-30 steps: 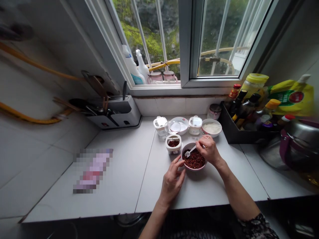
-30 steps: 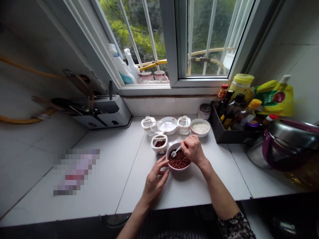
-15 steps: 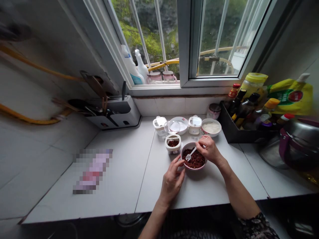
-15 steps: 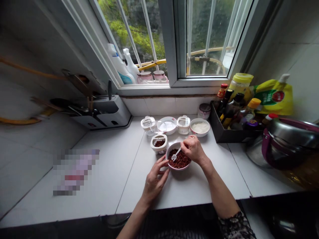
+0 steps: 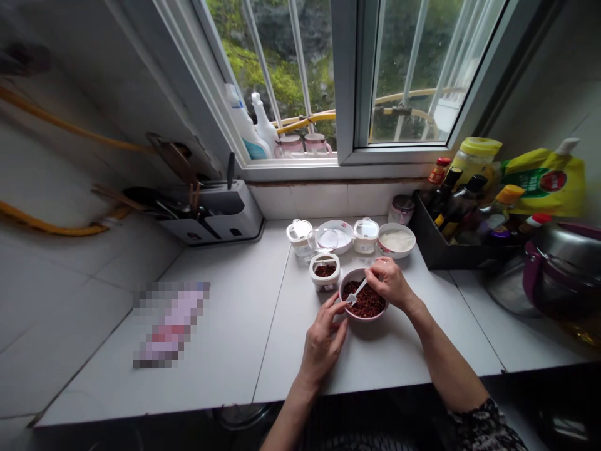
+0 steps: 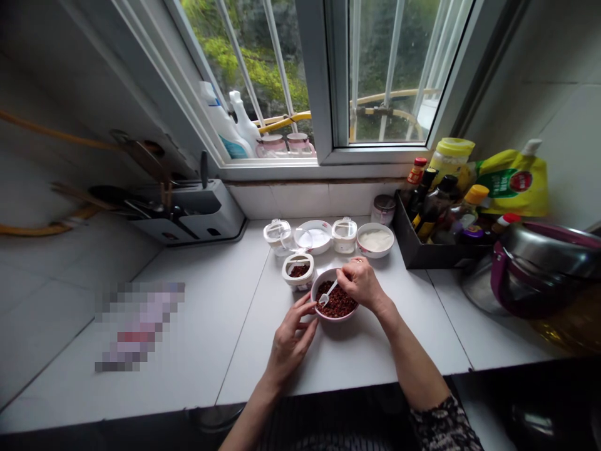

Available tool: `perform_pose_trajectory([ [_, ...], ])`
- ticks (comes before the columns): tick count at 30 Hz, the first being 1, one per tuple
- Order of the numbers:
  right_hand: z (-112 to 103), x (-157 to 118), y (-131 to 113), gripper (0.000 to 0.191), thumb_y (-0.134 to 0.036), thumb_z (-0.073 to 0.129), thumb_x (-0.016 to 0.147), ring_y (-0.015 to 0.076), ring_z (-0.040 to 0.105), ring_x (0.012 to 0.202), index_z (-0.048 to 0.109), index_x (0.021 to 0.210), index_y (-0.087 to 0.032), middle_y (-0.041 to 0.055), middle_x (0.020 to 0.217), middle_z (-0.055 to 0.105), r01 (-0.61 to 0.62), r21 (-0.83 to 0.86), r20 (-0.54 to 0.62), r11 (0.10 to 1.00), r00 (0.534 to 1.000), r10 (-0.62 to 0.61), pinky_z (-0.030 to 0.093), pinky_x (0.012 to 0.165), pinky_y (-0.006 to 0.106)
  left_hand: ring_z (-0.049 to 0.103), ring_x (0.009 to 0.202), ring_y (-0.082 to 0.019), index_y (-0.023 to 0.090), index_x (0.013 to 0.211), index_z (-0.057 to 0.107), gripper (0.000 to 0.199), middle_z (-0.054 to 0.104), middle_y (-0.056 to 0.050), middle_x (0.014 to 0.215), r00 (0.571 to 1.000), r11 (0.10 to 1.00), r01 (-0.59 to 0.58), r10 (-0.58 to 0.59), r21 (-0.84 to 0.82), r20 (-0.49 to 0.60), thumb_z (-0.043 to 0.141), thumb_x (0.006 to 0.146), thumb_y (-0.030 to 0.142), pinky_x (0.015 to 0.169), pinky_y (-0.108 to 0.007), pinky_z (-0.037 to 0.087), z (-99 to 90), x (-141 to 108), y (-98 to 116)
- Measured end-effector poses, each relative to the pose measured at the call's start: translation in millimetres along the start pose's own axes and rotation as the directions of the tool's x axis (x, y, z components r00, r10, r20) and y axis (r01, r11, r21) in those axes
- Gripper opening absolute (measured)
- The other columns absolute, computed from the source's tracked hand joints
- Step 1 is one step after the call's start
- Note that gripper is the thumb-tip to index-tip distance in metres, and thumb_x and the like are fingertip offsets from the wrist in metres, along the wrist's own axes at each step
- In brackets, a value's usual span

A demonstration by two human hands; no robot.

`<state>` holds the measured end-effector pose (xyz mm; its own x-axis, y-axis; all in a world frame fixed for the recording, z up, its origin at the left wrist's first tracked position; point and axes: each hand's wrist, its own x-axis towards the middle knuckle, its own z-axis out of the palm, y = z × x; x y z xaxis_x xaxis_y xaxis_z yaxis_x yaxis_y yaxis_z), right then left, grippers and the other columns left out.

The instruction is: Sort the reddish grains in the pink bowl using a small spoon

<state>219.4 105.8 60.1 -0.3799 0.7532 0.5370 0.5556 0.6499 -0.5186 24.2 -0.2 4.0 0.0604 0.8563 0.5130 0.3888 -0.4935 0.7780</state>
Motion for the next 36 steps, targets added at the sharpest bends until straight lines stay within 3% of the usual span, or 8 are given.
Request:
perform_pose_trajectory([
  [7,1.0,-1.1,6.4,0.04,-0.025,0.051,0.092,0.0121,0.045,0.053,0.042,0.054,-0.022,-0.0048,0.051,0.047,-0.008,-0.031,-0.058,0.999,0.998,0.006,0.046,0.09,0.035,0.072,0.104,-0.02,0.025,0.126,0.058,0.033,0.057,-0.013,0.141,1.0,1.0,-0.028,0.028,0.007,-0.011,0.055,0.094,0.013,0.071,-0.026,0.066,0.5,-0.1,-1.3],
  [18,1.5,-0.1,6.7,0.038,-0.023,0.052,0.091,0.0115,0.046,0.051,0.044,0.054,-0.022,-0.005,0.05,0.049,-0.015,-0.06,-0.145,0.998,0.989,0.006,0.046,0.088,0.033,0.07,0.11,-0.022,0.025,0.126,0.058,0.034,0.057,-0.013,0.142,1.0,1.0,-0.022,0.022,0.007,-0.004,0.055,0.094,0.013,0.072,-0.027,0.066,0.4,-1.4,-2.9],
  [36,0.4,0.6,4.4,0.036,-0.023,0.052,0.091,0.0131,0.049,0.054,0.045,0.055,-0.023,-0.0039,0.052,0.052,-0.028,-0.098,-0.132,0.995,0.991,0.015,0.045,0.09,0.034,0.068,0.114,-0.023,0.024,0.125,0.058,0.033,0.057,-0.013,0.142,1.0,1.0,0.014,-0.014,0.009,0.018,0.053,0.094,0.014,0.073,-0.028,0.067,-1.0,-0.7,-0.5],
])
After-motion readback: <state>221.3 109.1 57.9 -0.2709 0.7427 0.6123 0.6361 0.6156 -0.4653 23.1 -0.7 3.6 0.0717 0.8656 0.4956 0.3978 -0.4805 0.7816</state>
